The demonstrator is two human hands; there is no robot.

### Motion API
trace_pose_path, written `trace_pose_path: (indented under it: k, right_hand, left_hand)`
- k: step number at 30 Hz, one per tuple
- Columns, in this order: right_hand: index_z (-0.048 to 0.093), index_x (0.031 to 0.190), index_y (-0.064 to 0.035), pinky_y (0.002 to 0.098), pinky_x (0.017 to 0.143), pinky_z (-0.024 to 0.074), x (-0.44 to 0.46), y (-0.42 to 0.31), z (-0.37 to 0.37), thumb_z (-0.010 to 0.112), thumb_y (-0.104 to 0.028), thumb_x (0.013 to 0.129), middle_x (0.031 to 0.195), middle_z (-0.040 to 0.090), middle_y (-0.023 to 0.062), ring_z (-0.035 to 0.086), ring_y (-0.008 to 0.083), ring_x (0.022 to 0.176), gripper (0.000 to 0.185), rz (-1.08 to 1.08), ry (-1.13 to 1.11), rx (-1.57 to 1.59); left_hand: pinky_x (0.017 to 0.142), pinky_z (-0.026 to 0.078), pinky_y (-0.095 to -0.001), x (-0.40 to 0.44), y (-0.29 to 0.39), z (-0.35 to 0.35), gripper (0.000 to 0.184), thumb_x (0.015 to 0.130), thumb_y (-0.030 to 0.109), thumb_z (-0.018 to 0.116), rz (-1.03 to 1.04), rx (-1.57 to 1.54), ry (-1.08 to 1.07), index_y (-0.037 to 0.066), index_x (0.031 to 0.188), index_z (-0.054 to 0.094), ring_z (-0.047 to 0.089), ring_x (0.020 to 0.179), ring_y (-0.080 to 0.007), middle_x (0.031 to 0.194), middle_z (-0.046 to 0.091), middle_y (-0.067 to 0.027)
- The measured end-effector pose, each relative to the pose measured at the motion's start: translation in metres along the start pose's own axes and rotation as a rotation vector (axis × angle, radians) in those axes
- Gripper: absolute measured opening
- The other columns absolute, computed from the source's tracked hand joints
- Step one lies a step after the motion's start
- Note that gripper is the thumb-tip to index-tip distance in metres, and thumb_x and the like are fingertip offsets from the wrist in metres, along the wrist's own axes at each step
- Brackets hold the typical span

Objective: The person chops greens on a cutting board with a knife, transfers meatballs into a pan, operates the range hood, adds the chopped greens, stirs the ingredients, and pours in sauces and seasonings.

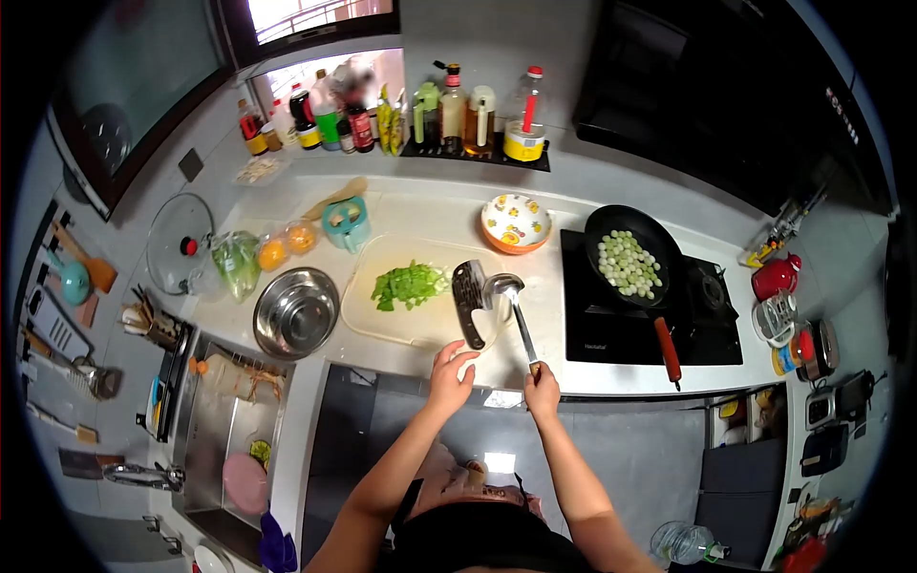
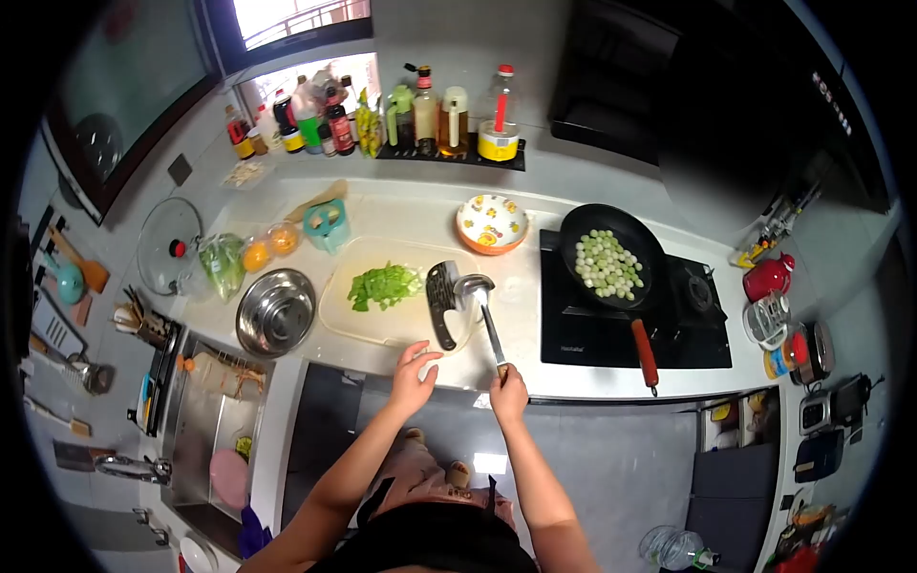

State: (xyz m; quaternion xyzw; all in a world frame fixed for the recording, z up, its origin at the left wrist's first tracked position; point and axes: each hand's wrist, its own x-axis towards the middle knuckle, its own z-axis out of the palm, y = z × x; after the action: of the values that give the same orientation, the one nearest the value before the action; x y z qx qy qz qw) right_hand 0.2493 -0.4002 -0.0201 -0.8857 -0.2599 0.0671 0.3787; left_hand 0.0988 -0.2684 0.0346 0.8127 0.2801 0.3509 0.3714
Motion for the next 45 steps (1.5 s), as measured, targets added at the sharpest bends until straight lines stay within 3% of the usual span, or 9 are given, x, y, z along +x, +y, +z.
trace_pose_path:
  k: [6,11,20,23,24,28,36,41,45]
  right_hand:
    - [0.052,0.109,0.0022,0.0406,0.074,0.0469,0.079,0.007,0.034,0.055,-0.009,0.080,0.089,0.061,0.0219,0.059,0.0375,0.082,0.032,-0.003,0.054,0.121]
    - [0.051,0.111,0.0028,0.0426,0.078,0.0460,0.129,0.006,0.065,0.055,-0.009,0.080,0.095,0.060,0.0240,0.057,0.0398,0.089,0.033,0.114,-0.008,0.169]
    - [0.055,0.093,-0.0001,0.0453,0.074,0.0475,0.149,0.011,0.085,0.050,-0.004,0.075,0.089,0.058,0.0251,0.057,0.0402,0.081,0.019,0.063,0.003,-0.019]
    - [0.051,0.110,0.0051,0.0431,0.079,0.0475,0.152,-0.006,0.057,0.053,-0.003,0.072,0.100,0.057,0.0253,0.057,0.0408,0.086,0.039,-0.074,0.157,-0.018]
    - [0.043,0.124,0.0051,0.0393,0.089,0.0436,0.156,-0.019,0.035,0.054,-0.002,0.073,0.111,0.053,0.0257,0.052,0.0371,0.104,0.053,-0.007,0.080,0.025]
    - [0.044,0.126,-0.0036,0.0352,0.074,0.0497,0.183,-0.061,-0.055,0.049,0.006,0.076,0.103,0.059,0.0169,0.061,0.0298,0.085,0.051,-0.210,0.258,0.271]
    - [0.027,0.140,-0.0096,0.0298,0.066,0.0511,0.237,-0.058,-0.278,0.042,0.008,0.077,0.107,0.059,0.0145,0.063,0.0168,0.072,0.067,-0.409,0.553,0.384]
    - [0.030,0.140,-0.0161,0.0379,0.058,0.0487,0.279,-0.026,-0.428,0.048,0.002,0.071,0.105,0.059,0.0101,0.061,0.0313,0.070,0.074,-0.529,0.823,0.162]
    - [0.027,0.141,-0.0174,0.0407,0.051,0.0474,0.325,-0.047,-0.527,0.053,-0.001,0.069,0.099,0.057,0.0095,0.060,0.0311,0.062,0.078,-0.691,0.937,-0.041]
  left_hand:
    - [0.089,0.043,-0.0362,0.053,-0.009,0.033,0.023,0.076,0.006,0.061,-0.063,-0.119,-0.149,0.011,0.098,0.066,0.053,0.102,-0.0308,0.116,0.052,-0.0128]
    - [0.087,0.044,-0.0372,0.114,-0.025,0.047,0.023,0.076,0.004,0.060,0.103,-0.074,-0.151,0.011,0.097,0.066,0.054,0.097,-0.0314,0.114,0.053,-0.0134]
    - [0.087,0.044,-0.0354,0.157,-0.039,0.086,0.022,0.076,0.003,0.059,0.100,-0.091,-0.278,0.011,0.095,0.065,0.054,0.100,-0.0293,0.112,0.053,-0.0113]
    - [0.088,0.043,-0.0351,0.168,-0.023,0.105,0.020,0.077,0.003,0.058,0.143,-0.103,-0.290,0.010,0.094,0.065,0.053,0.102,-0.0290,0.111,0.054,-0.0106]
    - [0.088,0.043,-0.0351,0.173,-0.013,0.113,0.019,0.077,0.003,0.058,0.148,-0.121,-0.292,0.009,0.094,0.065,0.054,0.101,-0.0290,0.111,0.054,-0.0106]
    - [0.086,0.045,-0.0353,0.188,0.044,0.142,0.030,0.078,-0.002,0.053,0.214,-0.260,-0.278,0.006,0.105,0.060,0.056,0.099,-0.0301,0.111,0.055,-0.0120]
    - [0.077,0.050,-0.0329,0.238,0.236,0.225,0.046,0.084,-0.005,0.046,0.543,-0.517,-0.314,0.003,0.129,0.042,0.062,0.090,-0.0252,0.108,0.059,-0.0154]
    - [0.076,0.051,-0.0317,0.265,0.382,0.286,0.050,0.085,-0.001,0.049,0.707,-0.483,-0.218,0.006,0.134,0.038,0.063,0.088,-0.0227,0.107,0.061,-0.0133]
    - [0.081,0.046,-0.0265,0.300,0.476,0.314,0.058,0.087,-0.002,0.046,0.754,-0.654,-0.226,0.008,0.141,0.025,0.058,0.092,-0.0149,0.111,0.057,-0.0127]
